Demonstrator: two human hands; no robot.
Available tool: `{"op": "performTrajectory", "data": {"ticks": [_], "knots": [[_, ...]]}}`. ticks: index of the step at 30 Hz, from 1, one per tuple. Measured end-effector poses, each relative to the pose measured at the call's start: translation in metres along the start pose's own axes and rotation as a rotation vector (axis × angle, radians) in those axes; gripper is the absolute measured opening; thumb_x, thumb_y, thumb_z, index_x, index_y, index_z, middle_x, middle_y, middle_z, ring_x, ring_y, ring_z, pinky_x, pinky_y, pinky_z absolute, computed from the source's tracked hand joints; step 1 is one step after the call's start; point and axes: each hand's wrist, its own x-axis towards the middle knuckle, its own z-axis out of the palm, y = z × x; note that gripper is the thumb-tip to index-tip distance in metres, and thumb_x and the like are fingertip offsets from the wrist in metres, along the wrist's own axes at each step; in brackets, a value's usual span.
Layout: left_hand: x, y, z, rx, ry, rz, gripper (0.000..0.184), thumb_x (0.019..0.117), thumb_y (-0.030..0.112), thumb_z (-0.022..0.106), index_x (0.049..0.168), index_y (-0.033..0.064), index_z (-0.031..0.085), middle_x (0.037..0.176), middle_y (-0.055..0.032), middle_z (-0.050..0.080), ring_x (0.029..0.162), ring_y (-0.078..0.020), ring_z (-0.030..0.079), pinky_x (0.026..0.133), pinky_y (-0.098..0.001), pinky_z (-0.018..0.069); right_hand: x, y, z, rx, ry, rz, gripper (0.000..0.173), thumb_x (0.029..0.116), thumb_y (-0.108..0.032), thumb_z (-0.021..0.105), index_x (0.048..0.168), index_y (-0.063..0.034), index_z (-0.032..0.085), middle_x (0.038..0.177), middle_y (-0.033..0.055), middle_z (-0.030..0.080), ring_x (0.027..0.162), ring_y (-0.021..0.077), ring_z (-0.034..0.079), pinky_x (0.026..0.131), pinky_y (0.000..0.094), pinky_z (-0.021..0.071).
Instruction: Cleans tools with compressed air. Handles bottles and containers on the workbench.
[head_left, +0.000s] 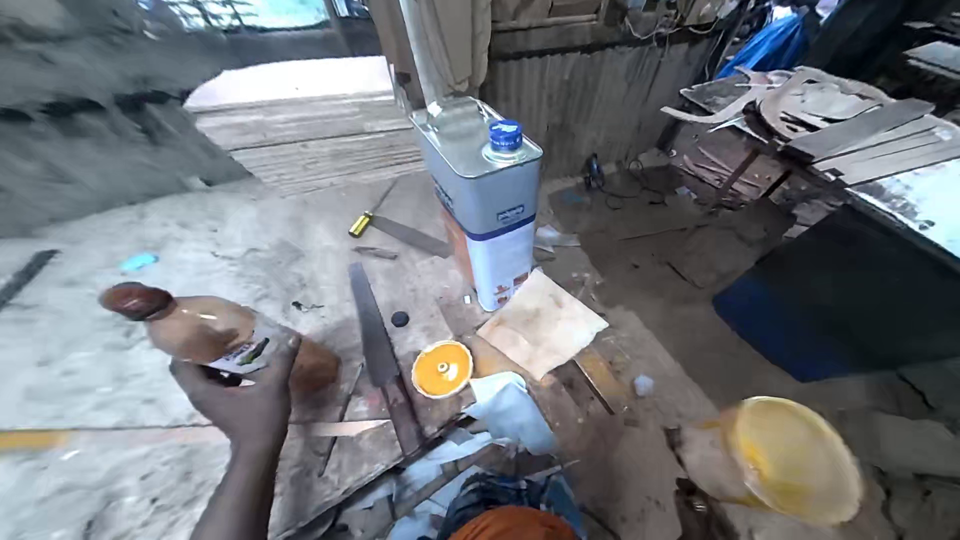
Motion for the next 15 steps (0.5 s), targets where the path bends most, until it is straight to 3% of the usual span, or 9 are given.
{"op": "performTrajectory", "data": {"ticks": [2,3,7,12,15], "knots": [[-0.002,-0.006,0.003,0.032,-0.059,-0.016,0.112,0.0756,0.033,0.09,0.155,-0.0068,0.022,0.15,-0.0242,0.045,0.138,-0.0223,0.049,0.115,-0.0336,0.0429,0.0,0.048,0.017,0.079,-0.029,-0.222,0.02,0.0974,-0.007,0.063,0.11,0.008,0.067,0.088,0.006,0.072,0.069,0.005,0.065,0.063,0.0254,0.0588],[-0.003,-0.007,0.005,0.046,-0.081,-0.024,0.114,0.0755,0.034,0.09,0.155,-0.0084,0.021,0.152,-0.0257,0.043,0.141,-0.0234,0.047,0.117,-0.0333,0.0409,-0.001,0.063,0.024,0.088,-0.052,-0.285,0.019,0.0969,-0.009,0.063,0.108,0.0052,0.069,0.087,0.0038,0.072,0.068,0.004,0.066,0.063,0.0249,0.0591],[-0.007,-0.013,0.004,0.045,-0.137,-0.121,0.112,0.0771,0.028,0.089,0.156,-0.009,0.019,0.156,-0.0252,0.039,0.145,-0.0224,0.043,0.12,-0.0314,0.0366,-0.004,0.083,0.052,-0.014,-0.115,-0.386,0.02,0.0923,-0.012,0.069,0.107,0.0013,0.072,0.091,0.0041,0.076,0.081,0.0056,0.072,0.078,0.0261,0.0619],[-0.006,-0.018,-0.005,-0.028,-0.163,-0.114,0.103,0.0773,0.015,0.087,0.152,-0.0122,0.022,0.148,-0.0247,0.046,0.134,-0.0201,0.053,0.113,-0.0309,0.045,0.006,0.089,0.083,-0.103,-0.138,-0.455,0.034,0.0922,-0.017,0.068,0.119,0.0032,0.071,0.104,0.0104,0.076,0.093,0.012,0.073,0.087,0.0312,0.0607],[0.006,-0.017,-0.017,0.045,-0.172,-0.063,0.109,0.0736,0.023,0.09,0.153,-0.0097,0.023,0.15,-0.0241,0.045,0.138,-0.0211,0.05,0.115,-0.0316,0.0434,0.019,0.087,0.098,-0.096,-0.147,-0.466,0.03,0.0946,-0.018,0.064,0.114,0.0039,0.071,0.097,0.0104,0.075,0.087,0.0124,0.072,0.083,0.0316,0.0607]]}}
